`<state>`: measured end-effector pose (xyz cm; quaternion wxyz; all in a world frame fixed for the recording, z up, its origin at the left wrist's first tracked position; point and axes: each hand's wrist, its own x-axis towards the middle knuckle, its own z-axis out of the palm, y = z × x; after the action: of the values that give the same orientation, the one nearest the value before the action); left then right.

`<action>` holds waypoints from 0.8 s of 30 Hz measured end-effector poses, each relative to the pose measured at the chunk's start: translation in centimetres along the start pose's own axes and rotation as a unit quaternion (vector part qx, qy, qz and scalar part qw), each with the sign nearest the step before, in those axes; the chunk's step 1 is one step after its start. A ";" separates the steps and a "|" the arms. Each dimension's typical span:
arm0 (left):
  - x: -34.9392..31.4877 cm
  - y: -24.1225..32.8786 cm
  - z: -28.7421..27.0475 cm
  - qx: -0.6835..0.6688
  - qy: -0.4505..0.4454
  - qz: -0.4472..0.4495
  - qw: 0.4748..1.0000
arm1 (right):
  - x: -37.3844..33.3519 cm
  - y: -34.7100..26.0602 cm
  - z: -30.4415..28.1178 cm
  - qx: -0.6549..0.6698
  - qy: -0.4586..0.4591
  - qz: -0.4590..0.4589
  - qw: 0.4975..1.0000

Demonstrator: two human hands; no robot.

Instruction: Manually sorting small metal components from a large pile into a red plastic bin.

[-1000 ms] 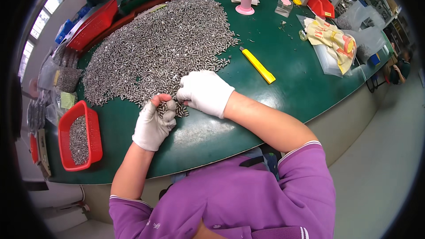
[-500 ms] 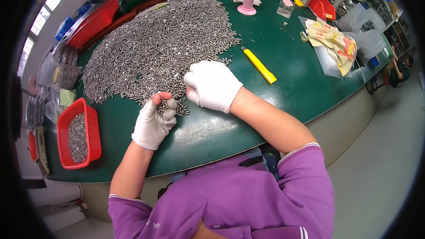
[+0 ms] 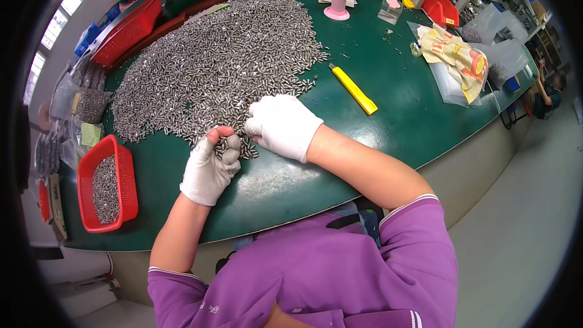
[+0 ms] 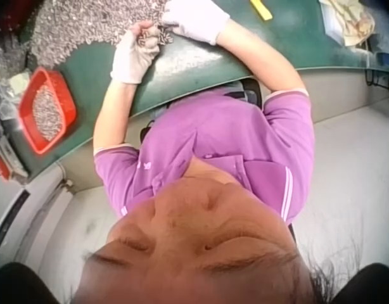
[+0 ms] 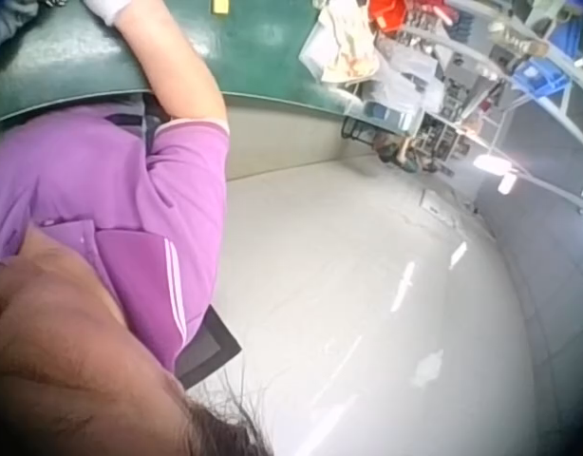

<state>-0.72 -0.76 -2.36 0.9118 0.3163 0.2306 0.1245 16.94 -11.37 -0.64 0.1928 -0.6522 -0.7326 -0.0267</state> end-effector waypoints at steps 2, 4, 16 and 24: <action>0.0 0.1 -0.1 -0.006 -0.004 -0.003 1.000 | 0.0 -0.2 -0.3 0.003 -0.021 0.016 1.000; 0.0 0.0 -0.3 -0.009 -0.014 -0.002 1.000 | 0.0 0.0 -0.9 0.010 -0.004 0.037 0.999; -0.1 0.1 -0.1 0.007 0.000 0.001 1.000 | -0.6 0.7 -2.3 0.031 -0.017 0.134 0.990; -0.1 0.1 -0.2 0.000 -0.005 -0.007 1.000 | -0.8 1.2 -2.7 0.046 -0.123 0.181 0.975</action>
<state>-0.92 -0.64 -2.43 0.9139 0.3149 0.2280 0.1168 18.87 -12.71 1.33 0.1333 -0.7627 -0.6208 0.1228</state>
